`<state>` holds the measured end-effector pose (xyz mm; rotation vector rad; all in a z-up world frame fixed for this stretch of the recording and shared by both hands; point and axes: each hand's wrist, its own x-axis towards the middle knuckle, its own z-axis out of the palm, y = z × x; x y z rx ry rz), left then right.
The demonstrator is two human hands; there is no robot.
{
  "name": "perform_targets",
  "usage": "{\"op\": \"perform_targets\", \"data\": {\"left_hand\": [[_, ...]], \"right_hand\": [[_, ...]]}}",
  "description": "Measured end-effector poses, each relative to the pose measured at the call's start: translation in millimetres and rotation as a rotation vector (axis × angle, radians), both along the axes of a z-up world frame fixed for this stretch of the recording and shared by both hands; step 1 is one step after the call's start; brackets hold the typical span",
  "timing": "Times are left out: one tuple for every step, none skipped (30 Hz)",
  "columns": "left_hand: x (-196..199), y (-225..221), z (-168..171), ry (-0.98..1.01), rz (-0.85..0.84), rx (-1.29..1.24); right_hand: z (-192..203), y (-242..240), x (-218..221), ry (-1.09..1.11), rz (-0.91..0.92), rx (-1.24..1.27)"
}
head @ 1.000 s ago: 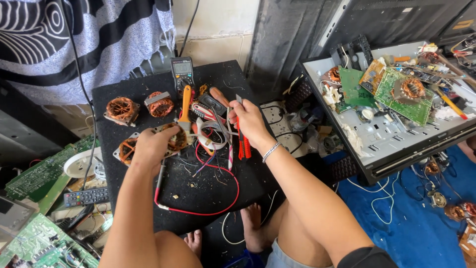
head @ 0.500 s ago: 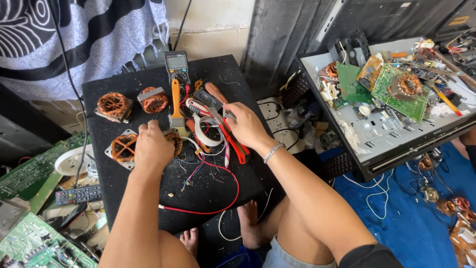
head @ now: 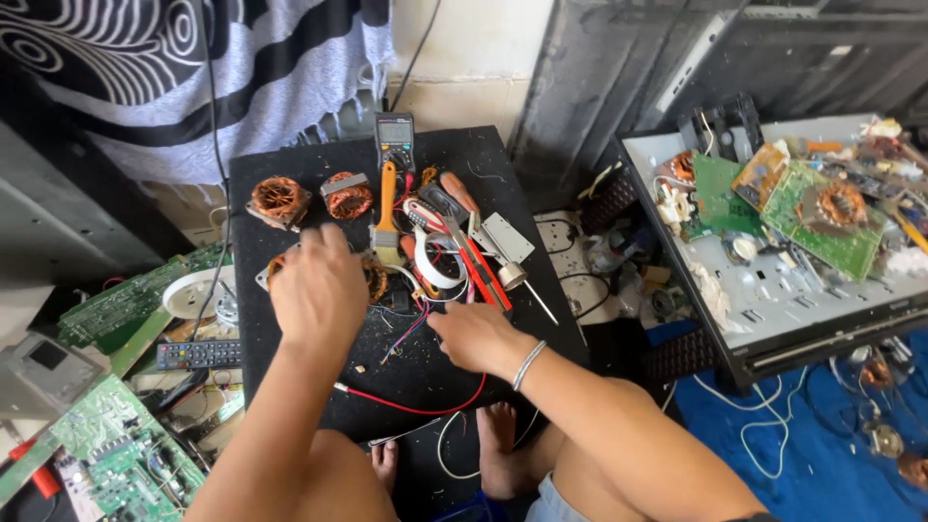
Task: Diagnosing and repairing electronic coils using a multimeter and pliers on a low workbench.
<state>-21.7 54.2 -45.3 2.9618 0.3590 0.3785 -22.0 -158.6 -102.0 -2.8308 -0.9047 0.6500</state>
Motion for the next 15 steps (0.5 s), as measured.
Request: {"op": "perform_targets", "data": {"left_hand": [[-13, 0, -1, 0.121, -0.051, -0.003], [-25, -1, -2, 0.246, -0.113, 0.000], [-24, 8, -29, 0.243, -0.114, 0.002], [-26, 18, -58, 0.378, -0.124, 0.031], [-29, 28, -86, 0.514, -0.134, 0.060], [-28, 36, -96, 0.515, -0.134, 0.059], [-28, 44, -105, 0.502, -0.176, 0.044], [-27, 52, -115, 0.489, -0.220, 0.027], [-29, 57, -123, 0.490, -0.222, 0.025], [-31, 64, -131, 0.474, -0.225, 0.041], [-33, 70, -138, 0.458, -0.227, 0.056], [-38, 76, -127, 0.457, -0.229, 0.058], [-43, 81, -116, 0.485, -0.194, -0.030], [-48, 86, -107, 0.513, -0.161, -0.118], [-55, 77, -62, 0.515, -0.167, -0.118]], "right_hand": [[-3, 5, -3, -0.056, 0.001, -0.011], [-6, 9, -7, -0.110, -0.011, -0.017], [-6, 11, -5, -0.113, -0.012, -0.016], [-9, 14, -6, -0.195, -0.012, 0.024], [-12, 16, -8, -0.277, -0.012, 0.063], [-13, 15, -7, -0.276, -0.011, 0.062], [-15, 13, -7, -0.276, 0.010, 0.059], [-16, 12, -7, -0.276, 0.030, 0.055], [-12, 8, -7, -0.275, 0.028, 0.053], [-8, 5, -7, -0.188, 0.035, 0.055], [-4, 2, -6, -0.101, 0.042, 0.057], [9, 1, -5, -0.102, 0.040, 0.058], [22, -1, -4, -0.009, 0.007, 0.106], [34, -4, -4, 0.087, -0.030, 0.153], [47, -6, -4, 0.087, -0.035, 0.152]]}}
